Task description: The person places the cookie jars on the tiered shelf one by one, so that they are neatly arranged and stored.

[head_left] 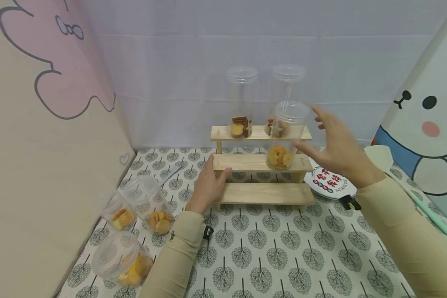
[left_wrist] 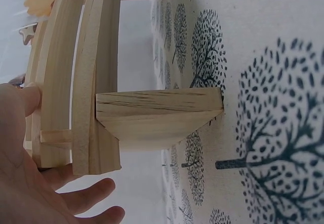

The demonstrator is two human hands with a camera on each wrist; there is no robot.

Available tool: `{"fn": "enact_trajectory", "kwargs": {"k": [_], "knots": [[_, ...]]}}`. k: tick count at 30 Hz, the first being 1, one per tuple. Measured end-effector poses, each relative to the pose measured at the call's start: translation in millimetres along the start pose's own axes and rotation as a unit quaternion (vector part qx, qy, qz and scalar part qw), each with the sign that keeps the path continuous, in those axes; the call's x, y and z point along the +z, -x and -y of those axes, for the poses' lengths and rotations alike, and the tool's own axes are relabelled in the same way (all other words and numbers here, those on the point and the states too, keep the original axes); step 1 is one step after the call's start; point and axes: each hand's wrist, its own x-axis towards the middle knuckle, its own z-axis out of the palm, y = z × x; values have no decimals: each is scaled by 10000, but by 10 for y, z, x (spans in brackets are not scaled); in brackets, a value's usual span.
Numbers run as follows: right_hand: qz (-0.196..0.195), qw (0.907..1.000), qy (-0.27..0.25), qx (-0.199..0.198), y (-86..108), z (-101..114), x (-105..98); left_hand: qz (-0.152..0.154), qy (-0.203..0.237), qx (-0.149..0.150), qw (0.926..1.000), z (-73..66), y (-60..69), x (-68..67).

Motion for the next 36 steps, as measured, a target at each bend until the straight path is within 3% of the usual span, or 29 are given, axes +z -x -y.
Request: {"fn": "enact_trajectory", "kwargs": {"k": [4,10,16,36], "knots": [[21,9996,-31,272,159,-146,74,-62,18,27,10000,19,-10,-16],[442,9955,-35,841,351,-459,345,-37,0,-3,10000,61,-12,-31],[755,9927,129,933,445,-681,619,0,-32,-54,10000,81,2,-40],[907,9876,-548,1155,453,-725,1080,17,23,-62,10000,123,34,-78]]}}
